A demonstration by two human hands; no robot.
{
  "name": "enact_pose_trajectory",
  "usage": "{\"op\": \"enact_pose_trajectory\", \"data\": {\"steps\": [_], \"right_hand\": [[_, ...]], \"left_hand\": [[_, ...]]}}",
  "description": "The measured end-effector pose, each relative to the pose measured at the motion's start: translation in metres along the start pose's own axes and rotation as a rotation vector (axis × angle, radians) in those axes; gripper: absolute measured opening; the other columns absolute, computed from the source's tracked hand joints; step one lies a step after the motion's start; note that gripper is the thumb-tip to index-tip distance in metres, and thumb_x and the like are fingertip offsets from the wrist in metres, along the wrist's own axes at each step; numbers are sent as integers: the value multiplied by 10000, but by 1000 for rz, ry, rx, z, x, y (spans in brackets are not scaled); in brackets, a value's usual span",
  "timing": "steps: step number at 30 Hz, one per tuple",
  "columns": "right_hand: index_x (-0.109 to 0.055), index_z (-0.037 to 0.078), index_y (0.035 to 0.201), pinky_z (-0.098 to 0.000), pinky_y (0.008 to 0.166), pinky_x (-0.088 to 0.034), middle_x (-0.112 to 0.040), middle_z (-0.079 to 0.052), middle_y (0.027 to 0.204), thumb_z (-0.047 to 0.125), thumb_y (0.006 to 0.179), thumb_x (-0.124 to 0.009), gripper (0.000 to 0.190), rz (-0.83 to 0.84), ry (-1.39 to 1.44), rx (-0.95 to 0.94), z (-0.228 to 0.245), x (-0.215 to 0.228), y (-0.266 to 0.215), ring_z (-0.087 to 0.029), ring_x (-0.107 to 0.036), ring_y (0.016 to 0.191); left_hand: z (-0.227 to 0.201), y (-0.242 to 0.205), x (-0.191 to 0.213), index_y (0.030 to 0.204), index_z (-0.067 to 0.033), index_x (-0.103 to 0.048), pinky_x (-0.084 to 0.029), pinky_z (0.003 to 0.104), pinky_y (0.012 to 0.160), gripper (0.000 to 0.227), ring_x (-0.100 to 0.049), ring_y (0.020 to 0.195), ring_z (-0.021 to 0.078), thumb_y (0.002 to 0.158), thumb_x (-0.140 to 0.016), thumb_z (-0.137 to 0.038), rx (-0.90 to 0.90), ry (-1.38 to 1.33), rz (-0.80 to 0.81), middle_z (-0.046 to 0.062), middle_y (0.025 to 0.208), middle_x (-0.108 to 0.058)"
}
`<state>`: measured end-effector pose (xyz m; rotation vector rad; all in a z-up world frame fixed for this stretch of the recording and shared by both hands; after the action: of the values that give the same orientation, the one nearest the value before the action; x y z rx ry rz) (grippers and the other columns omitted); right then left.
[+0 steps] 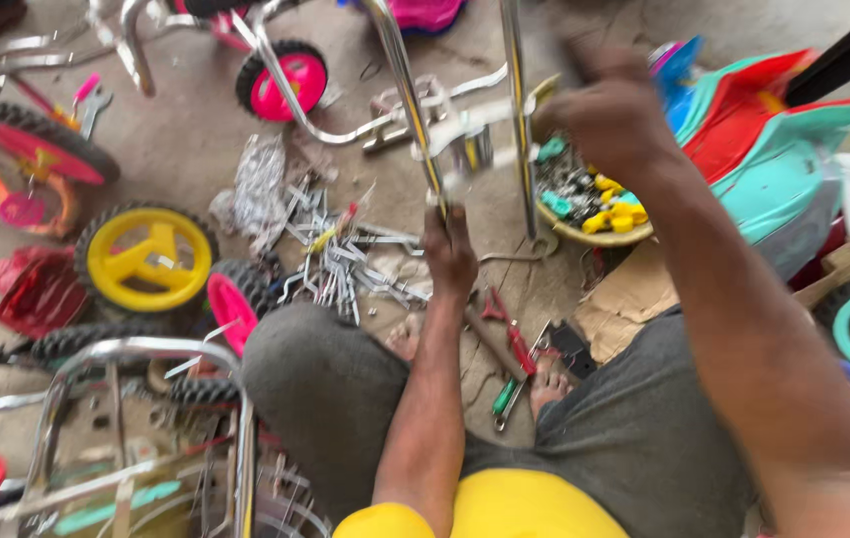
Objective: The person assembles a child's tricycle by attaching a metal frame to the handlebars and then installing a yellow wheel onto the axle. They use a wrench to tighten the nuts and secure the components together.
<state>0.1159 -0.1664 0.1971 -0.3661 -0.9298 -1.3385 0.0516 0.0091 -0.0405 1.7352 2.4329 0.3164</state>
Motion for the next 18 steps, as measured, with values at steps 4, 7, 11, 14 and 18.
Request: {"op": "enact_pose_trajectory", "data": {"steps": [4, 7, 11, 14, 18], "right_hand": [[-504, 18, 1588, -216, 843, -531, -667, -4, 1155, -57, 850, -717, 772, -358, 685, -121, -14, -7, -31, -87, -611, 960], [-514, 9, 1575, -219, 634, -455, -620, -13, 954, -61, 823, -722, 784, -421, 718, -305, -28, -13, -48, -73, -532, 735], [-472, -21, 1594, -213, 756, -534, -648, -16, 1016, -67, 872, -733, 769, -385, 683, -178, -19, -6, -50, -67, -623, 848], [-509, -8, 1585, -218, 789, -565, -609, 2, 1006, -41, 891, -775, 744, -410, 576, -173, -33, -11, -57, -72, -636, 874], [-566, 23, 1318, -290, 560, -493, -589, -11, 883, 81, 868, -722, 480, -524, 618, -524, -125, -56, -68, -123, -574, 692]], "left_hand": [[-7, 27, 3, 986, -82, -564, -329, 324, 481, 423, -425, 562, 84, 1078, -524, -493, 88, -116, 26, -29, 644, -445], [-10, 37, 2, 928, -123, -512, -256, 283, 445, 398, -360, 521, 48, 1069, -523, -495, 146, -211, 60, -72, 615, -406], [-23, 53, 19, 900, -140, -501, -262, 266, 441, 381, -359, 509, 40, 1071, -523, -480, 127, -107, 57, -76, 601, -399], [-44, 58, 25, 963, -109, -524, -271, 260, 459, 369, -357, 547, 48, 1088, -572, -452, 114, -261, 87, -57, 695, -436], [-65, 34, 23, 995, -69, -599, -325, 261, 357, 362, -398, 429, 73, 1037, -602, -429, 374, -558, 181, -28, 658, -476]]}}
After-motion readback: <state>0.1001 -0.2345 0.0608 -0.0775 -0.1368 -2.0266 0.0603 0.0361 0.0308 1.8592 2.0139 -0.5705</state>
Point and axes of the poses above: each hand's wrist, its own y-axis towards the middle knuckle, its own x-axis out of the back of the hand, z = x × y, the point moved 4 cm from there along y, towards the middle knuckle
